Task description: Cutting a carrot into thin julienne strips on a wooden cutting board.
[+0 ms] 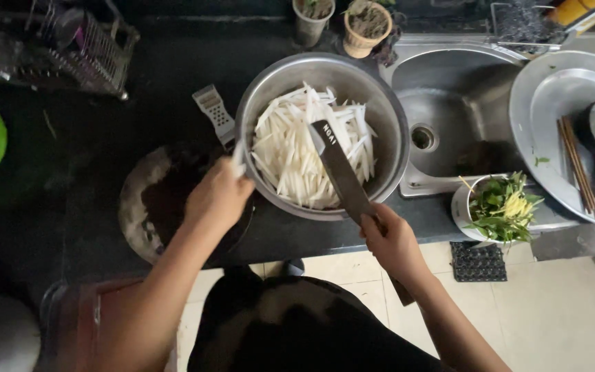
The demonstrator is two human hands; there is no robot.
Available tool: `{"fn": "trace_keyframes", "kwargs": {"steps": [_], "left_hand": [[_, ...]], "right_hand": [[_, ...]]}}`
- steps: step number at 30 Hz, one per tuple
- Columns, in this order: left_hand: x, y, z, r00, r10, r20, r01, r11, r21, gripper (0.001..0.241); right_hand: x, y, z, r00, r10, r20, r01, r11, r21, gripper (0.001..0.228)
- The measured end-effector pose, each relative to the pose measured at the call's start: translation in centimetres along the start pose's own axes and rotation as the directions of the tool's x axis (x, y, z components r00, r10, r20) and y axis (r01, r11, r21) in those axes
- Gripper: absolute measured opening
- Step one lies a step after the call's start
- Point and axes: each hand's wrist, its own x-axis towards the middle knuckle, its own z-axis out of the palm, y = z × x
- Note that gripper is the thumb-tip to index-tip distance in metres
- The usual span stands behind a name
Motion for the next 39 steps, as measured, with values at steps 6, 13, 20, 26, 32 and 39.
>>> {"fn": "trace_keyframes", "kwargs": {"steps": [6, 13, 20, 26, 32, 39], "left_hand": [[1.6, 10.1, -1.5, 0.891, 0.451, -0.054, -0.453, 0.873, -0.179, 0.043], [7.1, 8.8, 2.0, 0.944, 0.312, 0.108, -0.287, 0.937, -0.199, 0.042], [12.5, 8.6, 3.4, 0.888, 0.459, 0.031, -0.459, 0.888, 0.009, 0.058], [11.2, 16.4, 3.4, 0.895, 0.195, 0.402, -0.289, 0.939, 0.188, 0.107], [7.8, 17.2, 9.7, 0.799, 0.419, 0.432, -0.574, 0.746, 0.338, 0.069], [5.3, 15.0, 4.2, 0.719, 0.409, 0.562, -0.508, 0.861, 0.023, 0.048]], "right_hand": [[-3.4, -4.2, 0.5, 0.997, 0.081, -0.018, -0.082, 0.995, -0.061, 0.022], [-6.9, -7.6, 1.8, 0.966, 0.252, -0.051, -0.255, 0.964, -0.078, 0.020], [-7.0, -7.8, 2.0, 0.917, 0.319, -0.241, -0.295, 0.946, 0.130, 0.014], [-4.2, -5.3, -0.3, 0.891, 0.325, -0.316, -0.251, 0.934, 0.253, 0.014], [-0.3, -3.8, -4.8, 0.917, 0.208, -0.340, -0.138, 0.966, 0.217, 0.025], [3.0, -2.5, -7.3, 0.941, 0.163, -0.295, -0.077, 0.956, 0.284, 0.028]]}}
